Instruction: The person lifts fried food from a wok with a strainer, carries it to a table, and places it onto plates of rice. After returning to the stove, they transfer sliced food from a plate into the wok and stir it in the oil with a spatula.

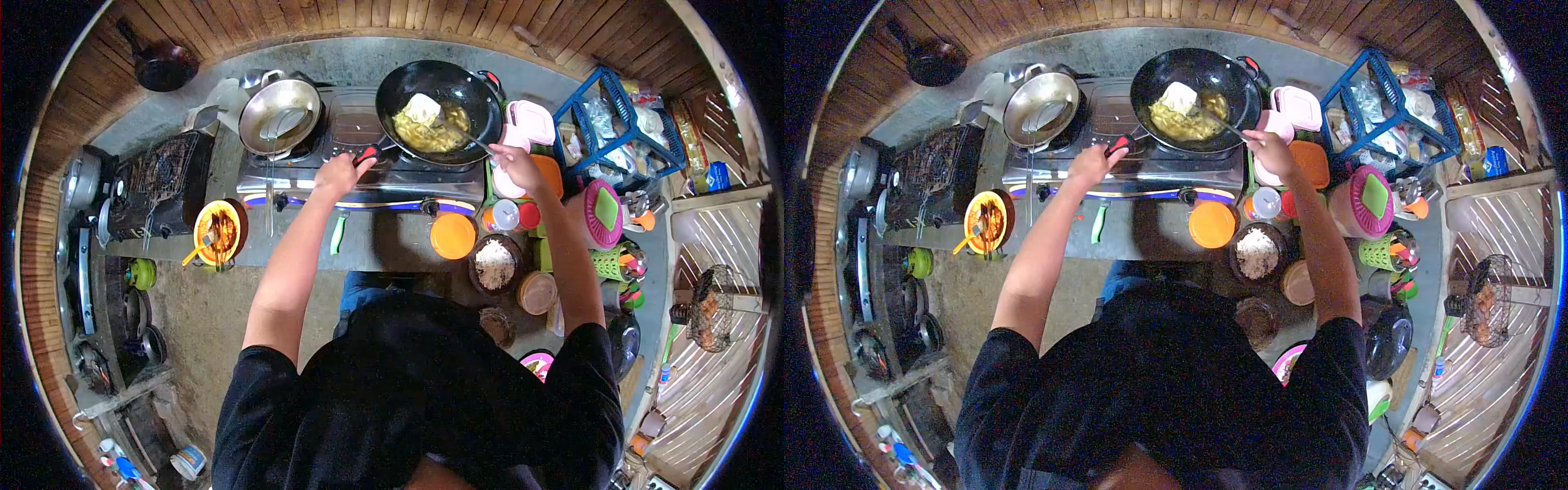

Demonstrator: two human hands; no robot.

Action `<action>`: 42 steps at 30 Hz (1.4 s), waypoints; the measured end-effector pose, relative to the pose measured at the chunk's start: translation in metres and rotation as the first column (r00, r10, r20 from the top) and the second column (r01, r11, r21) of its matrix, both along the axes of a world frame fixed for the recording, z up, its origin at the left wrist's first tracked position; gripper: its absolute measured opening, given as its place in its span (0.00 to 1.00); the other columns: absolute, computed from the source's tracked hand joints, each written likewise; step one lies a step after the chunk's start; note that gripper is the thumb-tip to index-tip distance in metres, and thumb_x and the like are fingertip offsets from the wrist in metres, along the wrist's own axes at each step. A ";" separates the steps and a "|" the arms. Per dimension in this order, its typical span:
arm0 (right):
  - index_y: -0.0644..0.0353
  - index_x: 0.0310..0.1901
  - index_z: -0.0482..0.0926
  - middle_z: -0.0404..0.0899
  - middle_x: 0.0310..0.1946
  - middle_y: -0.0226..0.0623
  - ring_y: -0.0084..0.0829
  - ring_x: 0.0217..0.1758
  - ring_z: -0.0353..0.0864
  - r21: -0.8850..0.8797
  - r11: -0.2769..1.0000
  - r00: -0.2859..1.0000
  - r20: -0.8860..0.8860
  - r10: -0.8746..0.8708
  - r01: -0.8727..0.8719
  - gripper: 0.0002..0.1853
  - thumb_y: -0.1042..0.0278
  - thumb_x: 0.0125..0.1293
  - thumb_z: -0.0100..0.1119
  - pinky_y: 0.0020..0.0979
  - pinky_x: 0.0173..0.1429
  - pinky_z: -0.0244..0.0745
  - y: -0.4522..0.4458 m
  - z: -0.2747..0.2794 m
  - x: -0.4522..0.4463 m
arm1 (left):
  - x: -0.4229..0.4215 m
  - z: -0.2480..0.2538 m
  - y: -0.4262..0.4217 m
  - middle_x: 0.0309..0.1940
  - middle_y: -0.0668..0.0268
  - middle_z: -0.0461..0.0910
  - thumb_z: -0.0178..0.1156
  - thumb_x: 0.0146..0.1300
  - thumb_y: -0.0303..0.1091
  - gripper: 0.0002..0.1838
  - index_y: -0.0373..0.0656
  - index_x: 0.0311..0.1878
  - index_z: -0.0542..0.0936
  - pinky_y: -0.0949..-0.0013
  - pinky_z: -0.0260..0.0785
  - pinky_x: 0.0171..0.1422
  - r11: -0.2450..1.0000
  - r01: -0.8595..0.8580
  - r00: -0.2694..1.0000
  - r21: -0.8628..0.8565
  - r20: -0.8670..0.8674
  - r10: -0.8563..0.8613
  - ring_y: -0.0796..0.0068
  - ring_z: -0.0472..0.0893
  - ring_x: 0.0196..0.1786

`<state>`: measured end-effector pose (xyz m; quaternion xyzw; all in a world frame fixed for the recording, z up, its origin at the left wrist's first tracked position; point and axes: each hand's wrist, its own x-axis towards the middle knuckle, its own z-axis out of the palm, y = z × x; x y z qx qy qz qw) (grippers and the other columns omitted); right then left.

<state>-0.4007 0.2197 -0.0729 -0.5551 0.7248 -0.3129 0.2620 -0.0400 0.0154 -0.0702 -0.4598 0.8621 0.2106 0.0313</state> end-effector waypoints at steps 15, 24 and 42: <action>0.58 0.51 0.80 0.83 0.35 0.51 0.48 0.35 0.83 0.093 0.993 0.835 -0.538 0.116 -0.078 0.16 0.62 0.66 0.52 0.45 0.41 0.78 0.038 0.047 -0.010 | 0.000 0.001 -0.001 0.43 0.45 0.81 0.47 0.61 0.71 0.39 0.39 0.48 0.80 0.52 0.72 0.57 0.999 0.017 1.000 0.028 -0.018 -0.017 0.48 0.80 0.51; 0.52 0.55 0.78 0.82 0.37 0.50 0.48 0.38 0.82 -0.251 0.966 0.806 -0.559 -0.192 0.056 0.16 0.62 0.68 0.51 0.44 0.41 0.76 0.017 0.018 -0.008 | 0.000 -0.003 -0.003 0.44 0.45 0.81 0.46 0.61 0.72 0.40 0.39 0.48 0.80 0.52 0.72 0.57 1.000 0.007 1.000 0.021 0.002 -0.007 0.47 0.80 0.51; 0.61 0.55 0.78 0.74 0.34 0.35 0.29 0.37 0.71 0.059 0.989 0.989 0.044 -0.139 0.136 0.16 0.67 0.69 0.52 0.30 0.41 0.68 0.015 0.019 0.013 | 0.001 -0.006 -0.004 0.39 0.41 0.81 0.47 0.62 0.70 0.38 0.37 0.43 0.80 0.48 0.71 0.54 0.999 0.028 0.997 -0.028 -0.065 -0.030 0.43 0.80 0.47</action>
